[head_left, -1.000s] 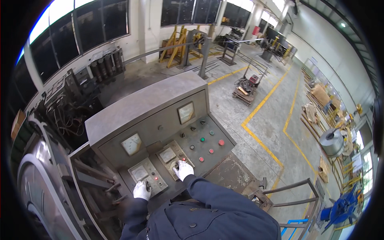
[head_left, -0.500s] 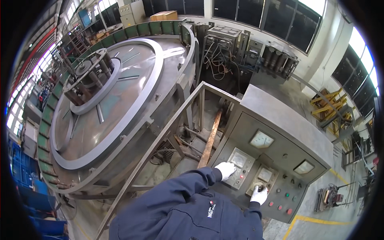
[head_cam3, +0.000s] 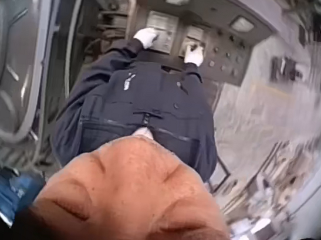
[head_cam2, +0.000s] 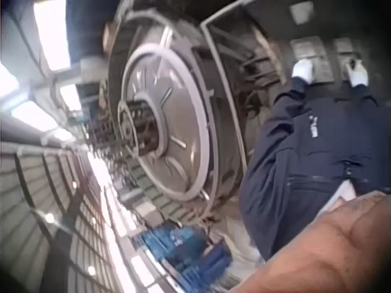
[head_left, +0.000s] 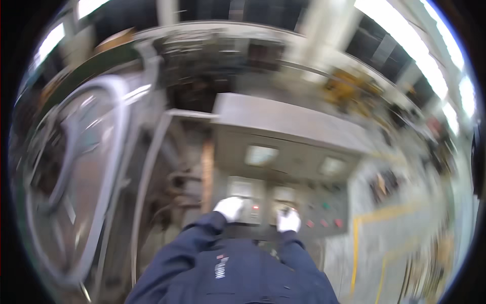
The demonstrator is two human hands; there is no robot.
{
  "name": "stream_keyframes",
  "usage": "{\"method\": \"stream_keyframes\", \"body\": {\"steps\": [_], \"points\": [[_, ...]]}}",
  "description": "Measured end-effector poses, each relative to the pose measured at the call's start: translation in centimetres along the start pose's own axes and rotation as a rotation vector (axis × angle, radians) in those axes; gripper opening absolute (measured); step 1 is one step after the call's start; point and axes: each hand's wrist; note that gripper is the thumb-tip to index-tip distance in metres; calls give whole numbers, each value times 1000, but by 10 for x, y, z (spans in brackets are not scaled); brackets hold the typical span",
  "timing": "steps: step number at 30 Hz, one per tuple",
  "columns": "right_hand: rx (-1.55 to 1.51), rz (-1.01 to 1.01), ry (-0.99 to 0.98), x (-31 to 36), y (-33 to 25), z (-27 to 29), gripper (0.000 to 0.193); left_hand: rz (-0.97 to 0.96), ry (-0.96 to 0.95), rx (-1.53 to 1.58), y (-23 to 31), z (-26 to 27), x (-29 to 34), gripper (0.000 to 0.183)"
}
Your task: Operating a control console to manage a large rotating piece of industrial machinery.
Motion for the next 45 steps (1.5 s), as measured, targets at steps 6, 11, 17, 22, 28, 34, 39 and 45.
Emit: {"method": "stream_keyframes", "body": {"steps": [6, 11, 17, 22, 28, 34, 39, 45], "points": [[-176, -26, 34, -9, 8, -19, 44, -28, 7, -72, -2, 1, -2, 28], [-78, -89, -30, 1, 11, -14, 50, -21, -36, -72, 5, 0, -3, 31], [-68, -66, -42, 1, 14, -23, 52, -17, -26, -77, 5, 0, 0, 30], [-77, -66, 73, -1, 12, -27, 42, -19, -11, -72, 3, -1, -1, 29], [-86, -77, 48, -1, 12, -26, 42, -27, 4, -77, 4, -2, 0, 27], [-75, -58, 86, -1, 16, -31, 41, -18, -19, -67, 5, -1, -1, 28], [-76, -54, 75, -2, 18, -30, 42, -9, -25, -70, 6, -2, -1, 29], [-76, -65, -30, -1, 15, -22, 49, 0, -41, -73, 6, -1, -2, 29]]}}
Point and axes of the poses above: each hand's wrist, its own x-axis away from the middle knuckle, its own z-axis out of the back of the hand, y = z × x, and after that the axes turned 6 degrees about -y, right-handed
